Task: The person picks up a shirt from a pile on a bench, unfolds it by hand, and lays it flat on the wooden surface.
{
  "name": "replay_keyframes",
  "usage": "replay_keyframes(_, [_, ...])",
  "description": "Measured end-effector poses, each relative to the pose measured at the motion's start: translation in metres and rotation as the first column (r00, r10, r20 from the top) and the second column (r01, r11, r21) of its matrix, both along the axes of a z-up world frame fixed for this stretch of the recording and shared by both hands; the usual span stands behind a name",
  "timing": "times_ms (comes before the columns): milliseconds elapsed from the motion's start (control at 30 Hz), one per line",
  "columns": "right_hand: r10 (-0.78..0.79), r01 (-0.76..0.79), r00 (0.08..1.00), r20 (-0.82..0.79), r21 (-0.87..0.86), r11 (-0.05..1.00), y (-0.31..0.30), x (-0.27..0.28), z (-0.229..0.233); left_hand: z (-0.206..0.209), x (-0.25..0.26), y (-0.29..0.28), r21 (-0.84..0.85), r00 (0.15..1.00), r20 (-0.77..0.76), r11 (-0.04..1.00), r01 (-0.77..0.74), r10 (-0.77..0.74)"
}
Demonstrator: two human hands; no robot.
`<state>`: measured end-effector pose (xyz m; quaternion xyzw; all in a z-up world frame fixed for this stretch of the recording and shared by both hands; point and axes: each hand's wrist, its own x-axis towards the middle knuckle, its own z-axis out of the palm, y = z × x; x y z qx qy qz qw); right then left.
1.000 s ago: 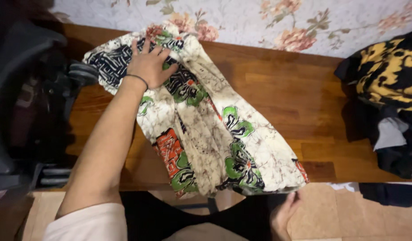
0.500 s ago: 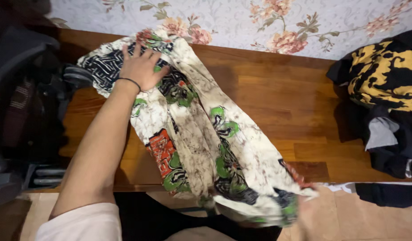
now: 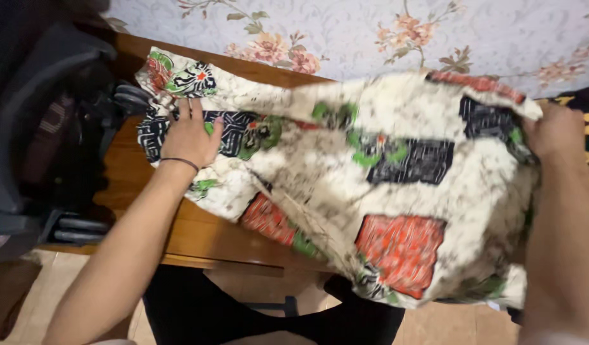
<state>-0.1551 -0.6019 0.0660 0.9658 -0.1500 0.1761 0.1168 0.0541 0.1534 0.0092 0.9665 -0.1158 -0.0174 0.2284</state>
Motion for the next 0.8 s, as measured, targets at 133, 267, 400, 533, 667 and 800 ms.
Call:
replay_keyframes(133, [-0.079,0.104,0.986,-0.147,0.168,0.98,0.097,0.056,-0.005,-0.006,0.007,-0.007,0.087,0.991,0.13,0.996,0.027,-0.038])
replay_keyframes(267, [0.223,-0.247,0.965,0.141,0.183,0.952,0.218,-0.022,0.014,-0.003,0.015,-0.016,0.049,0.998,0.066,0.999,-0.004,0.001])
replay_keyframes(400, [0.08,-0.089,0.996,0.038,0.448,0.89,0.316,-0.141,0.002,-0.007,0.018,-0.014,0.037,0.999,0.039,0.999,0.017,-0.018])
replay_keyframes(533, [-0.002,0.008,0.997,-0.083,0.078,0.997,0.336,-0.177,-0.027,-0.012,0.01,-0.003,0.063,0.986,0.147,0.996,0.069,-0.078])
replay_keyframes(667, [-0.007,0.011,1.0,-0.012,0.448,0.894,0.319,-0.18,-0.01,-0.001,-0.032,0.01,0.236,0.973,0.215,0.971,0.031,-0.084])
replay_keyframes(800, [-0.174,0.141,0.983,0.052,0.388,0.911,0.287,-0.172,-0.004,0.025,-0.08,0.019,0.192,0.997,0.02,0.979,-0.075,0.073])
